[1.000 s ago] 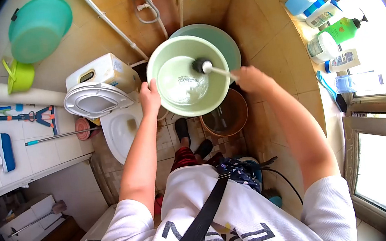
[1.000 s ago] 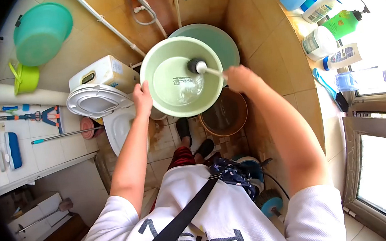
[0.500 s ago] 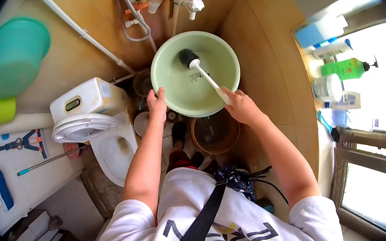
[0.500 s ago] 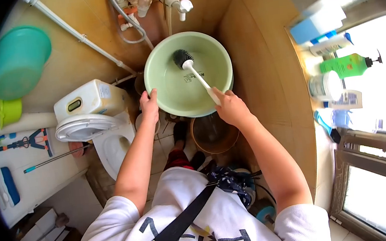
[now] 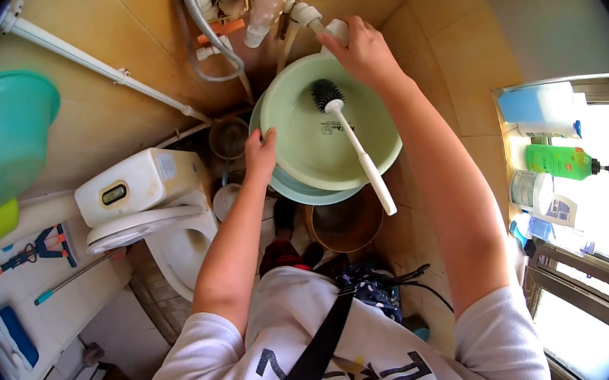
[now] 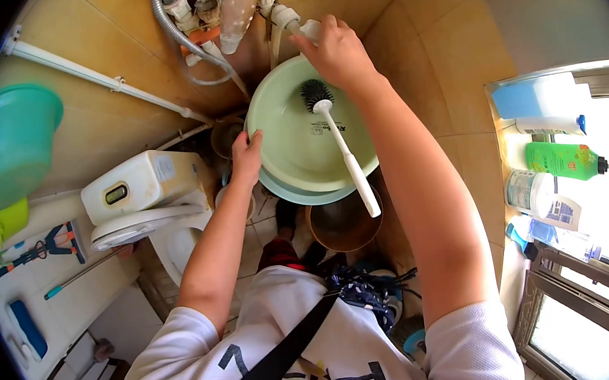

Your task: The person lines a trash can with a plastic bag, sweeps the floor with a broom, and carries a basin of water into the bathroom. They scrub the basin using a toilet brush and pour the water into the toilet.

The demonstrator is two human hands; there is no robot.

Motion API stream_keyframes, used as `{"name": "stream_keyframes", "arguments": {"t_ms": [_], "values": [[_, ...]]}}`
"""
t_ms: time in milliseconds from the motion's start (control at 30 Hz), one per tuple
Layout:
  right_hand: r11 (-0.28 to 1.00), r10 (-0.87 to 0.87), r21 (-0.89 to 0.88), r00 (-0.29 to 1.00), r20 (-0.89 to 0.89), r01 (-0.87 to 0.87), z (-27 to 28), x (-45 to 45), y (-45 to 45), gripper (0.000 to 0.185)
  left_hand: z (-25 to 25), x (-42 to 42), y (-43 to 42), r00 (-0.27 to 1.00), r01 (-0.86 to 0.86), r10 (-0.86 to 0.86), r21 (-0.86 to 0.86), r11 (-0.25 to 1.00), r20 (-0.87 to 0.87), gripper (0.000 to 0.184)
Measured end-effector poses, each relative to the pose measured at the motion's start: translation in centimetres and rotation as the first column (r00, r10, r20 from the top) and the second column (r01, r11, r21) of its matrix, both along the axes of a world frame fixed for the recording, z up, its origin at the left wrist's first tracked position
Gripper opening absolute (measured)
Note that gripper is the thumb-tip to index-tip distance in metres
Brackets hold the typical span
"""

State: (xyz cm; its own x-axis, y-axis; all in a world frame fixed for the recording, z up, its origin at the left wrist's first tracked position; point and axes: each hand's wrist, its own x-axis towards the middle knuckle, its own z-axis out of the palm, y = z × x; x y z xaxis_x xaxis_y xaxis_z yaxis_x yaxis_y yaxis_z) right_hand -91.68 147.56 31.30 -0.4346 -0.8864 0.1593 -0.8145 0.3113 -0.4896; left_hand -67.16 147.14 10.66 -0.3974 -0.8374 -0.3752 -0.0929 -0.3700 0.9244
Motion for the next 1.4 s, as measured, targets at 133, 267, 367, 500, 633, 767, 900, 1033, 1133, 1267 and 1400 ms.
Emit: {"name": "stream_keyframes", "arguments": {"t_ms": [133, 267, 367, 500, 633, 767, 900, 1033, 1133, 1267, 1400], "values": [[0.998, 0.060, 0.027, 0.988, -0.140, -0.057, -0.6, -0.4, -0.3, 0.039, 0.5, -0.7, -2.0, 0.996, 0.093, -0.093, 0.012, 0.996, 0.010, 0.029], [0.979, 0.197, -0.013, 0.955, -0.224, -0.205, -0.1, -0.9, -0.1, 0.031, 1.3, -1.4, -3.8, 0.986, 0.163, -0.167, 0.129, 0.978, 0.017, 0.030], [0.963, 0.262, 0.006, 0.935, -0.241, -0.268, 0.8, -1.0, 0.2, 0.029, 1.9, -1.6, -5.2, 0.972, 0.230, -0.234, 0.134, 0.964, 0.012, 0.030], [0.947, 0.312, 0.005, 0.918, -0.244, -0.321, 0.9, -1.6, 0.4, 0.032, 2.8, -1.8, -6.7, 0.951, 0.307, -0.306, 0.173, 0.936, -0.031, 0.031], [0.948, 0.282, -0.081, 0.929, -0.240, -0.309, 0.6, -1.8, 0.7, 0.044, 3.1, -1.7, -7.4, 0.929, 0.367, -0.368, 0.226, 0.902, -0.041, 0.029], [0.998, 0.039, -0.042, 0.979, -0.199, -0.048, -0.9, -0.4, 4.4, 0.058, 2.6, -2.0, -6.8, 0.956, 0.294, -0.283, 0.202, 0.934, -0.081, 0.031], [0.797, -0.349, 0.587, 0.902, 0.254, 0.143, -4.6, 3.9, 7.6, 0.068, 0.2, -3.4, -7.0, 0.946, 0.319, -0.321, 0.048, 0.946, 0.043, 0.032], [0.802, -0.294, 0.597, 0.872, 0.392, 0.002, -12.6, 7.0, 7.4, 0.073, 0.8, -6.3, -4.5, 0.914, 0.344, -0.291, -0.157, 0.926, 0.282, 0.034], [0.739, -0.672, 0.601, 0.270, 0.689, 0.304, -11.5, 8.5, 5.4, 0.058, 1.6, -7.3, -2.4, 0.923, 0.342, -0.242, -0.347, 0.874, 0.300, 0.033], [0.732, -0.624, 0.550, 0.072, 0.778, 0.403, -12.1, 8.3, 6.1, 0.038, 2.1, -6.5, -2.1, 0.943, 0.264, -0.210, -0.195, 0.945, 0.260, 0.031], [0.803, -0.415, 0.478, -0.242, 0.877, 0.356, -5.9, 6.4, 10.0, 0.042, 0.6, -3.8, -3.7, 0.976, 0.157, -0.170, 0.098, 0.983, 0.137, 0.025]]}}
